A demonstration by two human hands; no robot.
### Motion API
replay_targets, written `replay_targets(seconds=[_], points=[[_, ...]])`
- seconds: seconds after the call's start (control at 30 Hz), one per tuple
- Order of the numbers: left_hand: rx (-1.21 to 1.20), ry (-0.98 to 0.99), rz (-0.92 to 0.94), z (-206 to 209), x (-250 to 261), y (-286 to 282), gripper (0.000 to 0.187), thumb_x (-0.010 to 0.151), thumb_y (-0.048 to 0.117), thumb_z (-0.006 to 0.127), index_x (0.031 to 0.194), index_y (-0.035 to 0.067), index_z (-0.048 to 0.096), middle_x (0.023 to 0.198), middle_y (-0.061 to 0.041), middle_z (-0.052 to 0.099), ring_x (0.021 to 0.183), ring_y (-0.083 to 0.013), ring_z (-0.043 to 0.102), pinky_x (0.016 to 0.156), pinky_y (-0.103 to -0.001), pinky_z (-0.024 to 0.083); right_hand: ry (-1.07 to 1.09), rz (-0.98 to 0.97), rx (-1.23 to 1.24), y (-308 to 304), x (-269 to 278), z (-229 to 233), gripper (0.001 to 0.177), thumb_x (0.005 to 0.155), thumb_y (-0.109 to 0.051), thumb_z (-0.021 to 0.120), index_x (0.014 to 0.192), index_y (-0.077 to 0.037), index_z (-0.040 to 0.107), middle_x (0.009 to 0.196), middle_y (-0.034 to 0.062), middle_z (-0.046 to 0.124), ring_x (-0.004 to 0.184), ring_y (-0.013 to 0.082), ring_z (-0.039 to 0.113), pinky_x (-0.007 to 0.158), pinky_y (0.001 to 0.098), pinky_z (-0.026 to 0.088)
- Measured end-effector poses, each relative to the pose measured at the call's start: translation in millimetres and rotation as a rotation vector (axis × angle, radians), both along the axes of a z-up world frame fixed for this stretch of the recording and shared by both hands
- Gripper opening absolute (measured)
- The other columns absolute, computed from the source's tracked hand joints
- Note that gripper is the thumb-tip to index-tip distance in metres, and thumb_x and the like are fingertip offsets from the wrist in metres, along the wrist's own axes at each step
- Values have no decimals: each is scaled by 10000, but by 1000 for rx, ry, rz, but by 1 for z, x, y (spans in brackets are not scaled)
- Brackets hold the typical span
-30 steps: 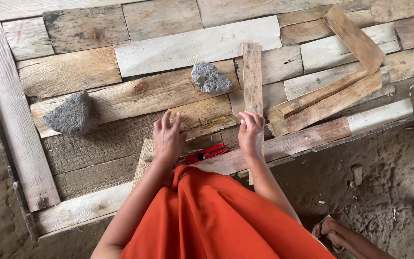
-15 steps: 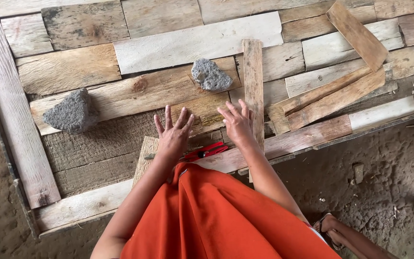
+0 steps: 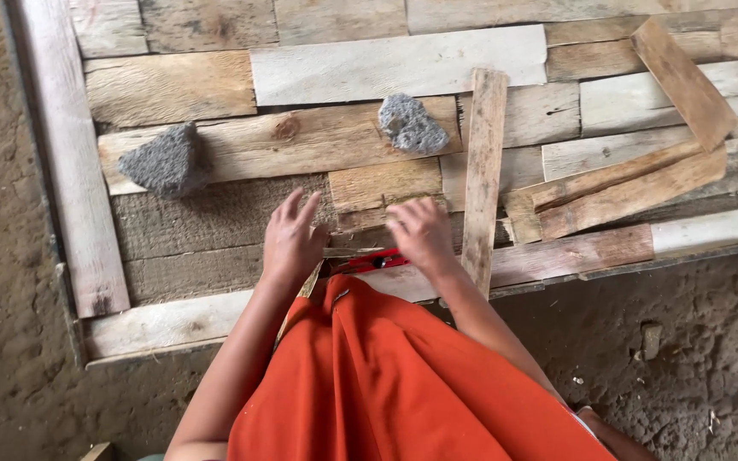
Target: Using a utility knife to score and cut thin wooden planks to fit them into a larger wooden structure on the ground.
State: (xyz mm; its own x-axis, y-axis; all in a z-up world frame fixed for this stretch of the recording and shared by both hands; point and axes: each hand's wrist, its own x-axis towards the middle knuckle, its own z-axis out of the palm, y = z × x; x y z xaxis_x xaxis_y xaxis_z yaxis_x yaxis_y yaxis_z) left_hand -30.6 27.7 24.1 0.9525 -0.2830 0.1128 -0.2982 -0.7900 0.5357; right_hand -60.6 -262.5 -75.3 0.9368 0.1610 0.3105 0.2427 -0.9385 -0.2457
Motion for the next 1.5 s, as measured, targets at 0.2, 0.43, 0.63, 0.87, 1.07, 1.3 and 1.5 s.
replay_targets(seconds=[0.2,0.43,0.63,0.87,1.07,1.3,1.5], points=[[352,601,84,-21,-57,51,1196,663,560,873,1600,138,261,1422,-160,412,1255,-436,507,871,-579,604,333,217,-99,91,-28,64,430,826,-506,738,1187,-284,671,1000,-41,648,1028,201,586,863,408,458],[256,480,180,-16,-71,48,1337,585,493,938,1637,128,200,1327,-205,482,1157,-450,530,867,-577,536,311,243,-134,106,-18,44,191,870,-352,707,1031,-270,645,943,-64,584,1013,187,569,835,390,454],[-332,626,364,84,-80,50,966,868,70,622,1651,152,63,1188,-321,653,1125,-539,627,933,-622,472,376,205,295,106,-26,62,129,930,-246,687,1053,-206,681,924,32,618,969,275,643,842,404,535],[-1114,400,548,-3,-94,57,240,963,134,653,1199,93,636,1022,-137,719,921,-211,699,811,-387,586,729,-56,1346,142,-69,101,193,880,-110,798,1029,-87,678,885,-1,674,812,64,628,725,200,519],[-1587,499,532,-24,-109,21,244,998,165,671,1214,82,595,1113,-164,721,998,-262,717,869,-463,596,530,-16,999,138,-81,80,198,831,-208,866,911,-99,721,1063,61,649,946,146,635,833,276,534],[-1584,353,698,-45,-111,74,371,878,135,831,1200,77,657,1098,-130,735,961,-217,707,860,-431,592,262,107,717,193,-104,126,306,847,-223,849,1078,-105,688,1110,96,624,997,276,657,861,373,566],[-1120,30,970,-35,-138,211,644,829,159,895,1336,94,504,1211,-150,665,1110,-231,663,962,-414,546,363,224,617,234,-103,94,309,891,-268,813,1153,-165,686,1075,36,657,962,200,666,790,295,568]])
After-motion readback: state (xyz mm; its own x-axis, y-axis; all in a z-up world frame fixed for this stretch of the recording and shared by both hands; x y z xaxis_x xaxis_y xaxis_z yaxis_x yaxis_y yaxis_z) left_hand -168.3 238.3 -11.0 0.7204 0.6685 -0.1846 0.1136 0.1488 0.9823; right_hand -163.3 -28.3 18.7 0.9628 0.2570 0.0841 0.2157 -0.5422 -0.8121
